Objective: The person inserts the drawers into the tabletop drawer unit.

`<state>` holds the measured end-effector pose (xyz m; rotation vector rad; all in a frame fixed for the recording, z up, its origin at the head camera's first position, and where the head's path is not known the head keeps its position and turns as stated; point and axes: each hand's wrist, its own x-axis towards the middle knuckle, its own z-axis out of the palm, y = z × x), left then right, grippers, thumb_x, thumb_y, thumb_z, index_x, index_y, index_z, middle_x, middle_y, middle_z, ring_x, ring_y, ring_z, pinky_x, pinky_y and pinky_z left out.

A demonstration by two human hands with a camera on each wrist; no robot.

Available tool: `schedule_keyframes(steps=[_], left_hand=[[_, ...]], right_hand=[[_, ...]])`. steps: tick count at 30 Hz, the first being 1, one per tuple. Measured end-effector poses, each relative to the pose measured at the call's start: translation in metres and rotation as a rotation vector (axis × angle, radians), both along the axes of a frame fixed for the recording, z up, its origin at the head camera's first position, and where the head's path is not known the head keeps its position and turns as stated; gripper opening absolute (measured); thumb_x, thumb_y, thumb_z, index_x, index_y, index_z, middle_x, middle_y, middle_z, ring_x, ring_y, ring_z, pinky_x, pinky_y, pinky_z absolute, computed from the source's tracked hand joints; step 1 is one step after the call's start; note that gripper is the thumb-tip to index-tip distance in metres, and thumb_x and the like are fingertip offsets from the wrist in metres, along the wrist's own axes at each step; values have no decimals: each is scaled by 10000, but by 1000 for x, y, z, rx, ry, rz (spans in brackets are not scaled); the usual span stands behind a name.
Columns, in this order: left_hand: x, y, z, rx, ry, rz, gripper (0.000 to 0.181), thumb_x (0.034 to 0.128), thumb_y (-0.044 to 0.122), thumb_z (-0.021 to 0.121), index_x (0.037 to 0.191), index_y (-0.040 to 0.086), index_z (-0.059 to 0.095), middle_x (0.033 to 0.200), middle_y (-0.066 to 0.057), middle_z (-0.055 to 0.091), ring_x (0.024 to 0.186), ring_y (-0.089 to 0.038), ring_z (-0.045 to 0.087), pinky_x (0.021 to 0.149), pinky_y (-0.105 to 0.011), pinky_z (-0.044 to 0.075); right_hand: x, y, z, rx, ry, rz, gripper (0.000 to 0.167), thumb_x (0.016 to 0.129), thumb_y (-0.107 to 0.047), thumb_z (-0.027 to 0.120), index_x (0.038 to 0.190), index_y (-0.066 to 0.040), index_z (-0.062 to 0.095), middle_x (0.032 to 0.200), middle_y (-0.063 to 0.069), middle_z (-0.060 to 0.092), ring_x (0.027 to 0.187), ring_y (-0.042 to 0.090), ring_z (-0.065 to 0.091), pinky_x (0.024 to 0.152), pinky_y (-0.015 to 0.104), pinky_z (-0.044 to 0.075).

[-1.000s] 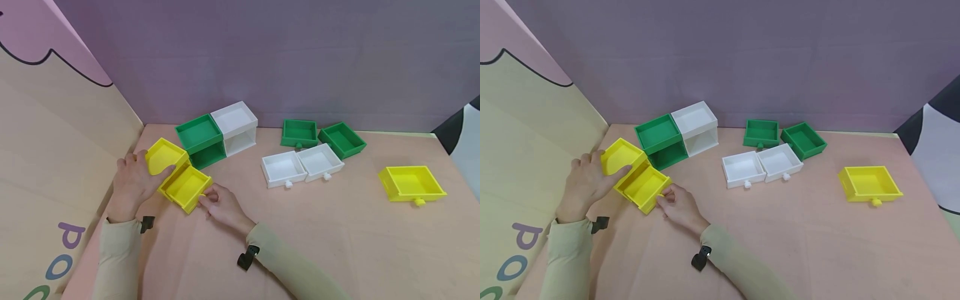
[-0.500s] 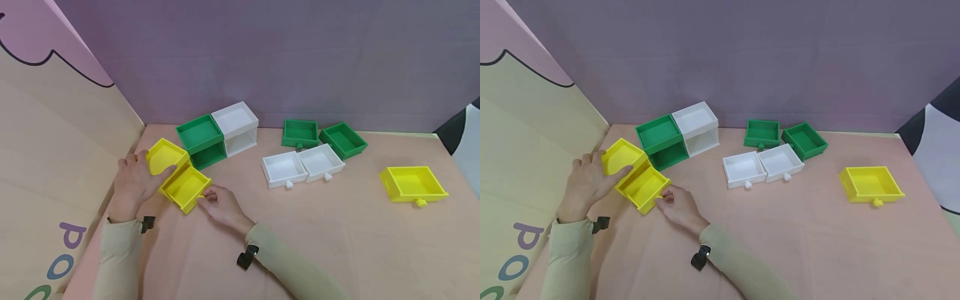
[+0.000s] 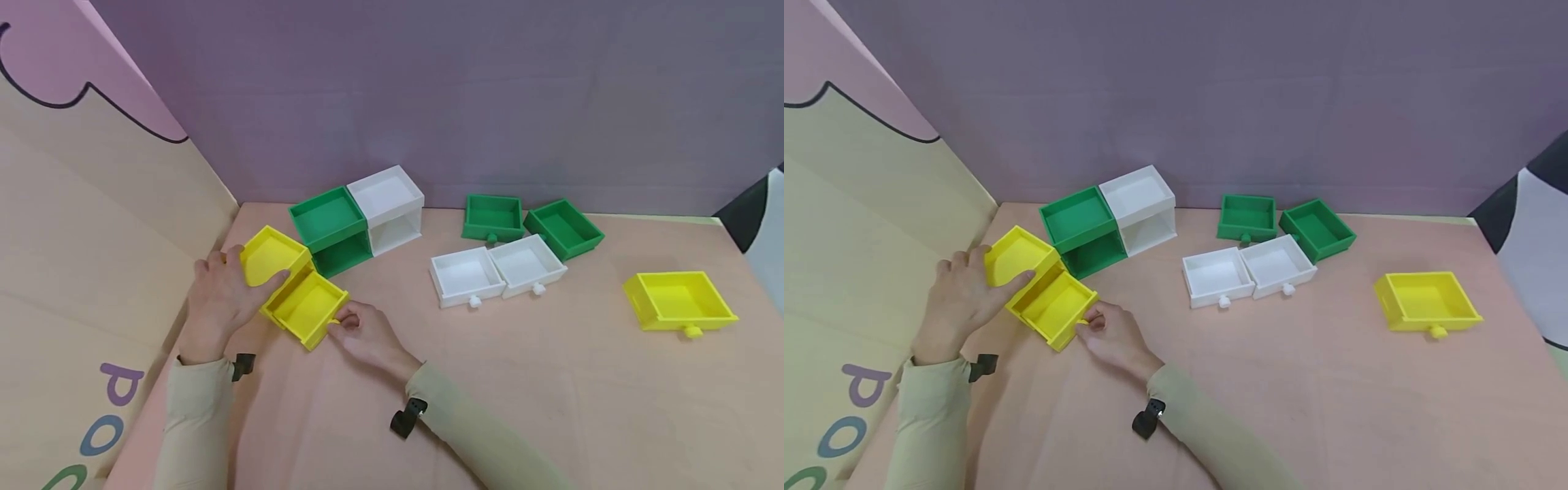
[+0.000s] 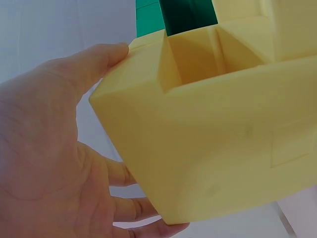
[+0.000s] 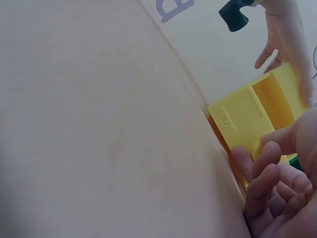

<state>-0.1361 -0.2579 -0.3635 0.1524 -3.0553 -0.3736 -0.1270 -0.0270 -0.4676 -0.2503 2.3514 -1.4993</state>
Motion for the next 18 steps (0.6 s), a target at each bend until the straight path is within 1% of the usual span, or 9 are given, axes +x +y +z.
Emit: schedule_keyframes(steps=[2,6,10,15,18], left_hand=[[0,0,0,0,0,-1,982,949,672,623,1487,-125,420,1310,-410,517,1110,-545,458,830,-592,492],[0,0,-1,3,-1,1,988,950,677,619,1494,-123,418,1316,-409,514,1121,-545,453,839,-593,488],[-1,0,-1,8,-1,3,990,950,681,618,1500,-117,415,1322,-405,511,1130,-542,445,840,-589,485],[-1,0,-2,2,-3,7,986,948,673,632,1502,-113,415,1328,-399,510,1116,-533,449,816,-577,494],[-1,1,-1,1,-2,7,984,948,670,636,1499,-115,416,1327,-401,510,1112,-534,452,810,-578,497]], right_hand=[[-1,0,-1,4,2,-4,136,1010,-241,727,1073,-122,706,1069,28,742,971,193,660,916,369,606],[-3,1,-3,-21,22,-5,145,1015,-233,712,1091,-109,709,1083,44,757,987,207,679,926,392,612],[-5,1,-5,-38,20,-12,162,1018,-250,708,1103,-113,714,1097,42,764,1014,208,695,952,405,612],[-4,0,-6,-17,9,-17,167,1015,-263,717,1102,-120,723,1091,31,764,1022,211,694,949,410,610],[-3,0,-6,22,44,-23,177,1009,-272,725,1110,-127,741,1101,22,771,1047,217,702,963,415,608]])
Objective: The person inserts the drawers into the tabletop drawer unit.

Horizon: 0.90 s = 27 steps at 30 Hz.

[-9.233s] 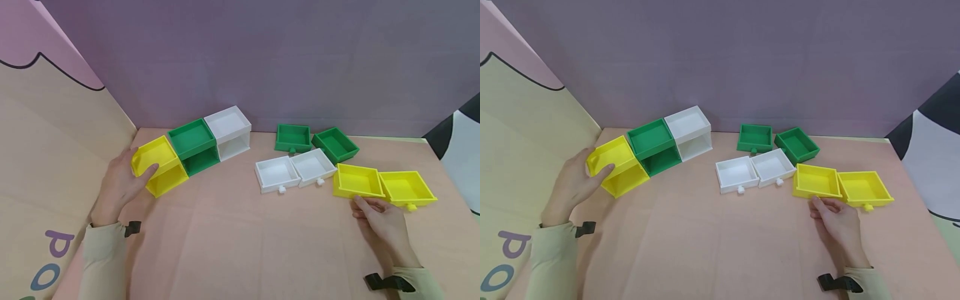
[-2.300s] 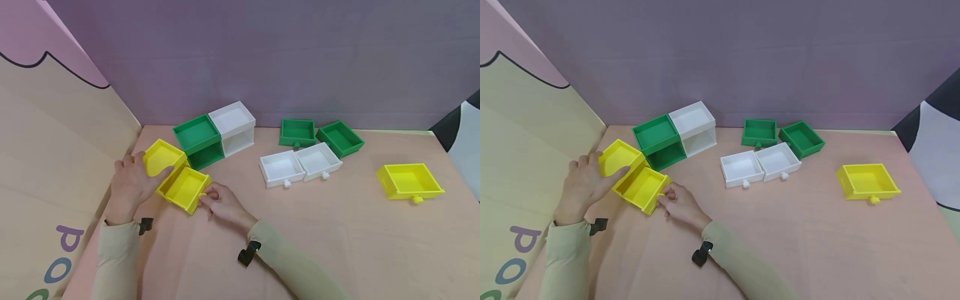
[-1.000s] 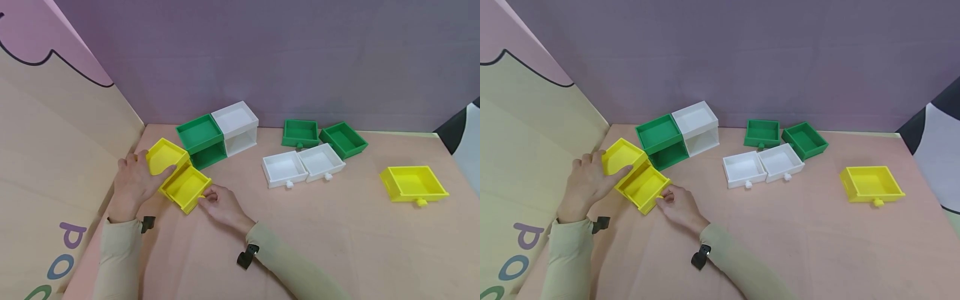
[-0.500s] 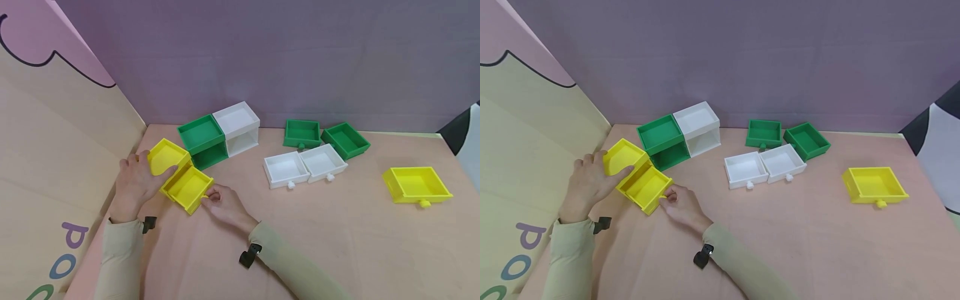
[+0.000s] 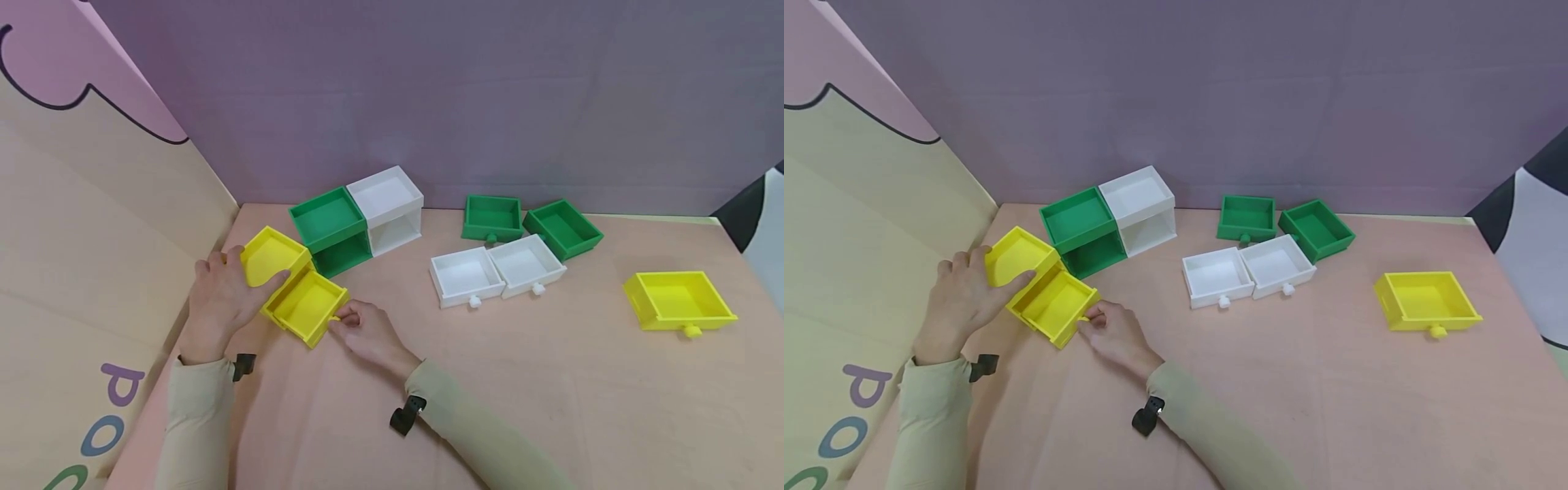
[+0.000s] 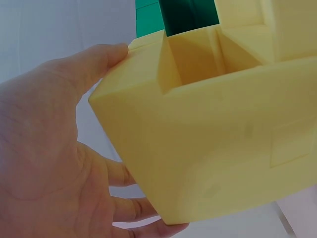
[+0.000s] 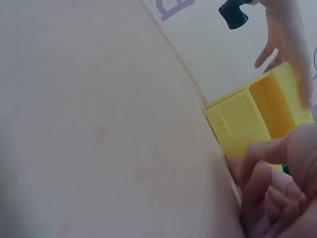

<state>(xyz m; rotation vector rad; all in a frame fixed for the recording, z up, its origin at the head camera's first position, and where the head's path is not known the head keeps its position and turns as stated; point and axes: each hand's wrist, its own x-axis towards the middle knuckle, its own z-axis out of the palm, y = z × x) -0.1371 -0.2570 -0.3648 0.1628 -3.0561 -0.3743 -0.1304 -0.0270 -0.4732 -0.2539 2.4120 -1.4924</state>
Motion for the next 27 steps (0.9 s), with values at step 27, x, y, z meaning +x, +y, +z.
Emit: schedule_keyframes(steps=[27], left_hand=[[3,-2,2,5,15,-9,968,943,695,616,1500,-82,466,1327,-390,527,1134,-537,465,822,-589,500]], right_hand=[[1,9,5,133,155,65,216,970,-259,798,1144,-133,808,1072,-5,820,1078,211,697,1026,435,550]])
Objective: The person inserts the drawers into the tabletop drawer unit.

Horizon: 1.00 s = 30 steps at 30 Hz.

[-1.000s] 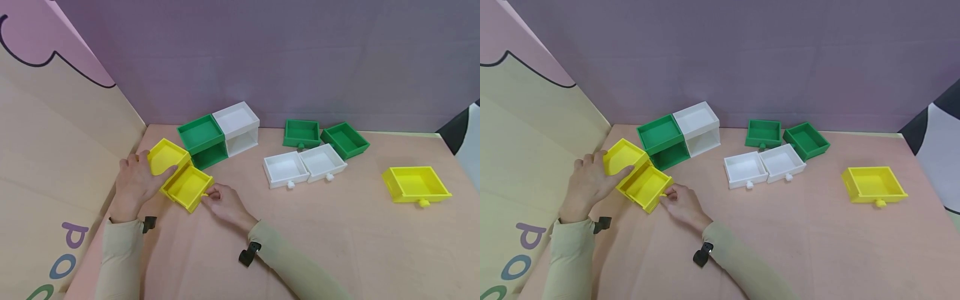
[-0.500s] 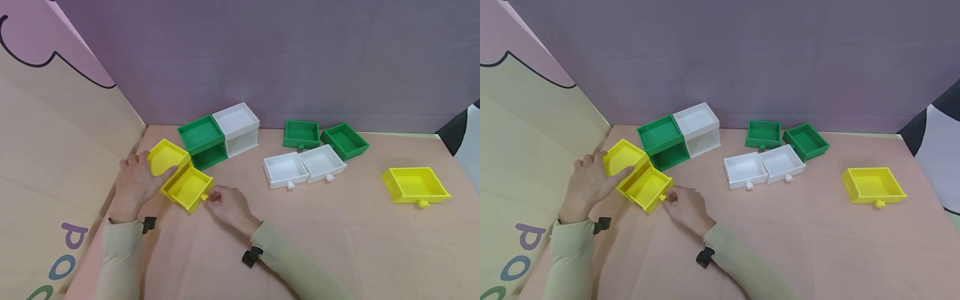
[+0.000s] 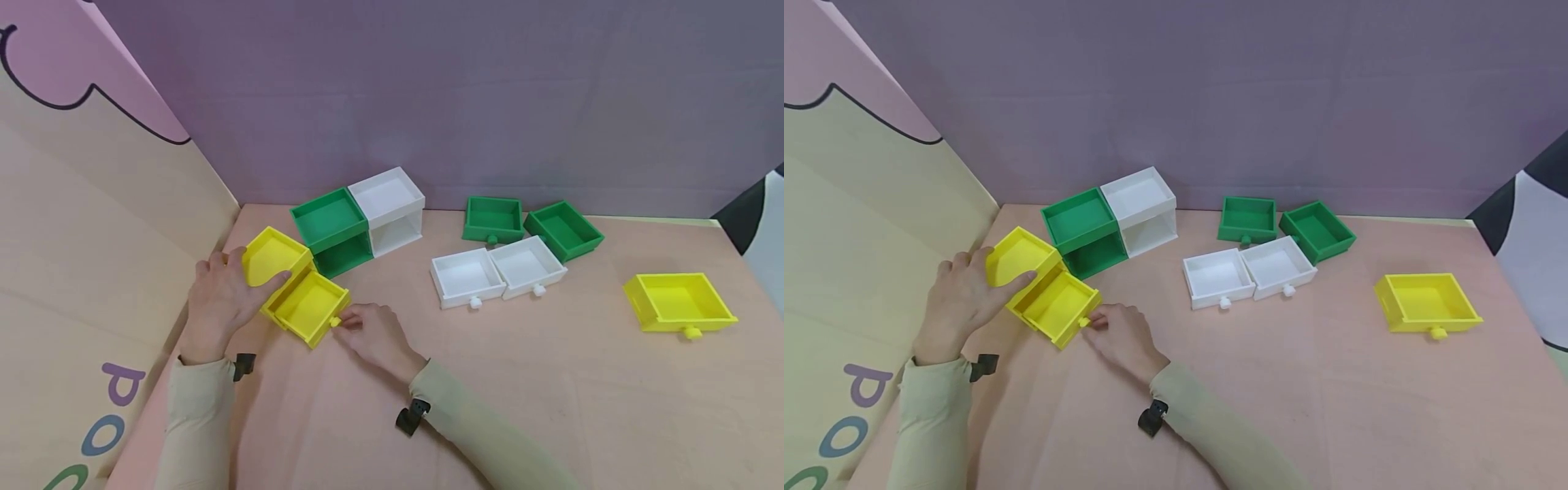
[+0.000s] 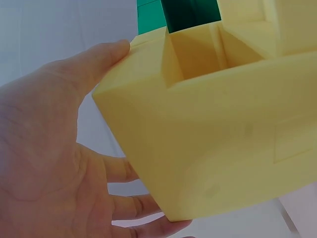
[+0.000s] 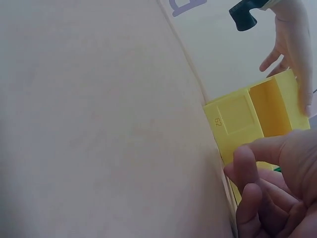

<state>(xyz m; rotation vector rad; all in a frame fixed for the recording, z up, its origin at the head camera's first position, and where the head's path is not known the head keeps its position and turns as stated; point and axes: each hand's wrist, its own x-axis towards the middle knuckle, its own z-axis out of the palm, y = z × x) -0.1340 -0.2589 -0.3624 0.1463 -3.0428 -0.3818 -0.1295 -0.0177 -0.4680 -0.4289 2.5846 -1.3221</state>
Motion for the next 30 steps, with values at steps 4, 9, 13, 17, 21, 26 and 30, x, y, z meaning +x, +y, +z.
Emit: schedule_keyframes(steps=[4,9,13,17,21,26,30], left_hand=[[-1,1,0,-6,-2,-3,975,943,702,611,1505,-82,466,1359,-400,519,1163,-549,464,865,-611,500],[-2,2,0,-12,-17,6,982,946,707,600,1520,-76,454,1380,-397,508,1182,-546,457,880,-615,503],[-2,2,-1,-12,-21,9,983,944,711,600,1521,-71,454,1383,-393,508,1180,-541,456,867,-610,508],[-3,2,-1,-15,-17,12,982,941,714,604,1515,-70,462,1369,-391,517,1165,-537,464,851,-601,511],[-3,2,-1,-18,-19,14,983,941,715,603,1517,-70,462,1361,-388,519,1160,-533,464,851,-596,510],[-2,2,0,-21,-21,11,976,945,709,603,1510,-75,465,1342,-390,524,1145,-538,470,847,-596,506],[-2,2,0,-19,-19,15,971,945,705,608,1510,-71,466,1335,-386,525,1132,-533,470,831,-589,505]], right_hand=[[0,0,-1,-14,0,-7,218,966,-245,800,1145,-123,813,1067,1,823,1076,211,691,1015,426,556],[-1,1,-2,-44,-2,-8,216,964,-237,800,1144,-118,817,1052,1,827,1062,203,713,978,392,584],[-1,2,-3,-57,-5,-8,217,972,-238,791,1155,-125,816,1057,-2,828,1028,184,742,881,314,619],[-1,2,-4,-81,-11,-15,230,976,-229,785,1173,-113,812,1069,15,830,989,176,770,798,257,626],[-1,2,-4,-106,-28,-21,241,977,-224,782,1184,-103,807,1072,28,830,959,166,787,773,245,632],[-2,1,-4,-124,-44,-19,231,969,-226,794,1167,-107,813,1057,29,830,888,133,777,728,232,624],[-3,0,-4,-122,-38,-13,227,970,-231,795,1163,-114,815,1053,23,831,833,101,756,720,224,612]])
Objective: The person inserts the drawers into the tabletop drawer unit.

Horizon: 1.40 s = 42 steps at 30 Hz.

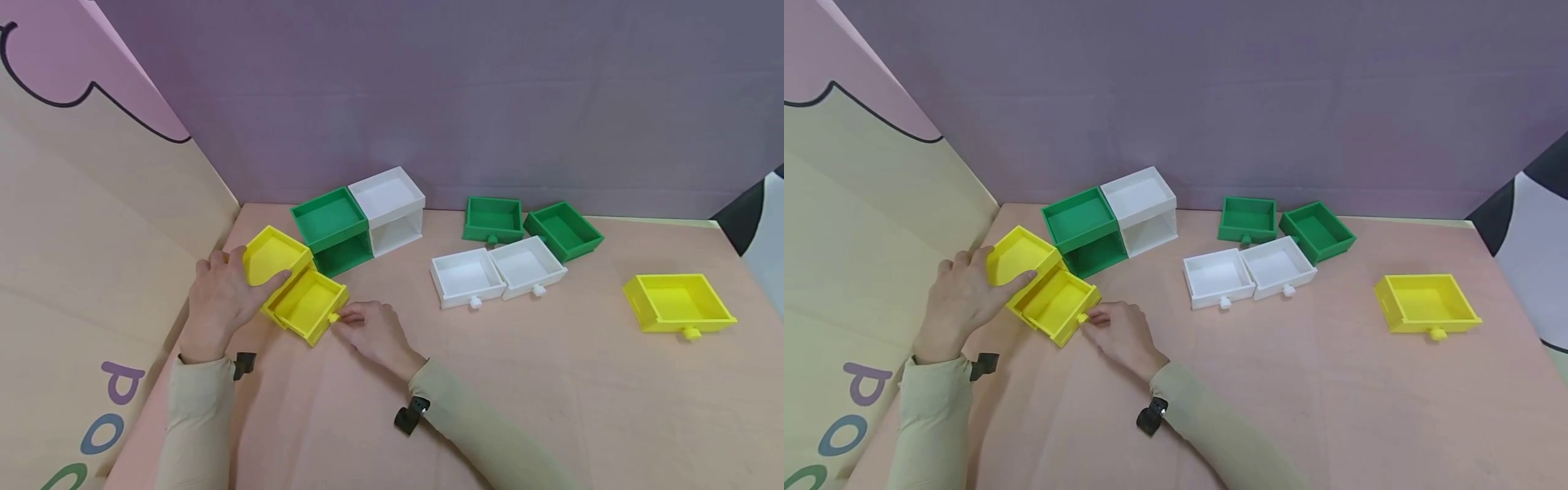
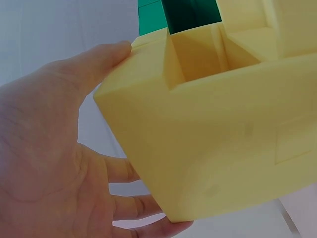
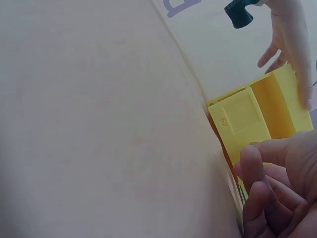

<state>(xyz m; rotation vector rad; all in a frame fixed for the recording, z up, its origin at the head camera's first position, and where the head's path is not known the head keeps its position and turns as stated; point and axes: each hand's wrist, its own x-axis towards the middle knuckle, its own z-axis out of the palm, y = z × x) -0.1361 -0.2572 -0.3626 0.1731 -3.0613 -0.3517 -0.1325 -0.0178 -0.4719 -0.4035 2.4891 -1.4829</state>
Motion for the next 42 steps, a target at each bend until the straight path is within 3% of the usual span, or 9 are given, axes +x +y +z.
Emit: schedule_keyframes(steps=[9,21,29,36,42], left_hand=[[0,0,0,2,9,4,963,939,698,618,1498,-73,476,1313,-380,539,1096,-516,476,798,-579,513],[2,-2,0,15,8,6,968,939,698,616,1509,-69,462,1301,-374,534,1090,-515,472,762,-552,499],[2,-2,0,10,16,1,957,940,692,622,1497,-71,468,1272,-369,540,1061,-506,476,743,-539,498],[3,-2,0,13,13,-5,961,945,687,618,1500,-82,464,1281,-376,539,1076,-515,471,759,-550,495],[2,-2,0,16,11,-5,975,943,709,606,1506,-75,463,1301,-376,539,1092,-515,469,773,-554,496]], right_hand=[[-1,-3,1,34,4,-12,214,983,-247,781,1166,-143,818,1062,-16,830,992,149,758,871,295,621],[-2,-8,2,9,1,-20,184,980,-215,781,1139,-134,825,1033,-21,828,1026,172,754,958,372,602],[-1,-10,1,-14,-21,-24,177,981,-213,778,1134,-137,826,1026,-22,824,998,159,741,913,342,611],[-1,-13,2,-52,-50,-39,166,979,-209,776,1120,-130,818,1008,-13,812,899,131,732,787,264,614],[-2,-16,1,-47,-50,-49,175,973,-215,787,1121,-126,813,1025,-6,812,930,145,744,817,278,625]])
